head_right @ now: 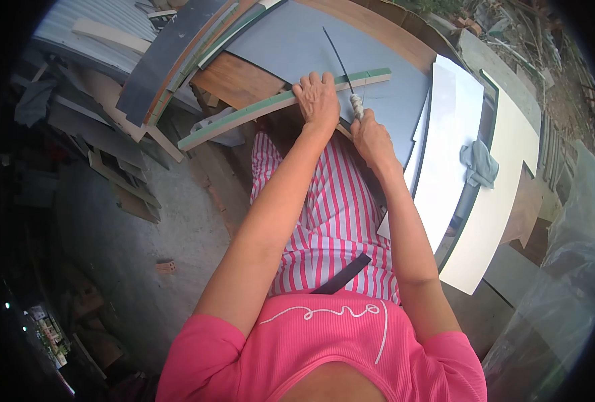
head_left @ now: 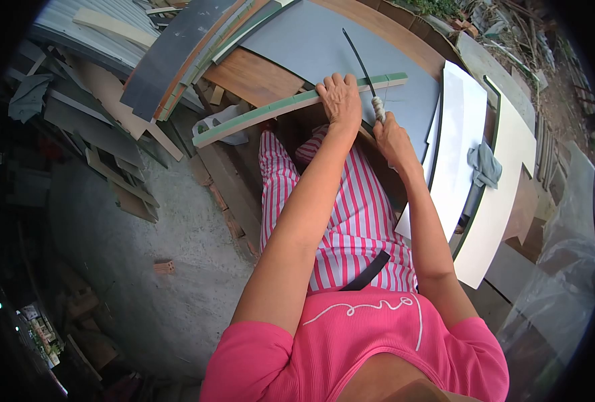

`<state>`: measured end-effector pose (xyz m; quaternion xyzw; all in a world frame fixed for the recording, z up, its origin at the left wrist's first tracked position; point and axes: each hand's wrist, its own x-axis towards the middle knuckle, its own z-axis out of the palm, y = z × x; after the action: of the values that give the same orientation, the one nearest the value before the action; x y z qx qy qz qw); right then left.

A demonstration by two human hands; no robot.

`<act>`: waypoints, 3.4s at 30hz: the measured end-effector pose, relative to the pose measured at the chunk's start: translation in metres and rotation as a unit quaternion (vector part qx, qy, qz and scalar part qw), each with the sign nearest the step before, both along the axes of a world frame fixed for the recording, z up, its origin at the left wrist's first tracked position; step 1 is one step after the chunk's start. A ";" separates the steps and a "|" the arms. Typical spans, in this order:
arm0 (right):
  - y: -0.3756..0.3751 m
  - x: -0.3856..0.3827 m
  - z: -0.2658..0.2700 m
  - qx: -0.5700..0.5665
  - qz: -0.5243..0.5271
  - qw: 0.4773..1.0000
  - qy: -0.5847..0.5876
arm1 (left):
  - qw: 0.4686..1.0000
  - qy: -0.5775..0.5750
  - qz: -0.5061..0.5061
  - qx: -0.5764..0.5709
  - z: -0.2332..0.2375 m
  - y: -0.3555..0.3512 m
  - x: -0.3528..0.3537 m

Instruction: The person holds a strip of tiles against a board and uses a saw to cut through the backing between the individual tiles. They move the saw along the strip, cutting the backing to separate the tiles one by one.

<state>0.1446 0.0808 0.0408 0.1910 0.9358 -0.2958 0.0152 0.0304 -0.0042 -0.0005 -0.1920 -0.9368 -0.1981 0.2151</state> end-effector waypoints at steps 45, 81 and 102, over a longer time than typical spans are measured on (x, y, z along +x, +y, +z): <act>-0.010 0.078 0.005 -0.006 0.037 0.995 -0.089 | 0.998 -0.042 0.050 -0.010 0.004 -0.012 -0.027; 0.030 0.036 -0.001 0.047 -0.042 0.998 0.005 | 1.000 0.002 -0.026 -0.012 0.000 0.006 -0.007; 0.031 0.055 0.013 0.079 -0.035 0.996 -0.010 | 1.000 -0.015 -0.021 -0.001 0.004 0.008 -0.015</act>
<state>0.1997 0.1115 0.0539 0.2273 0.9489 -0.2191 -0.0007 0.0151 0.0034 0.0034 -0.2084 -0.9362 -0.2040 0.1964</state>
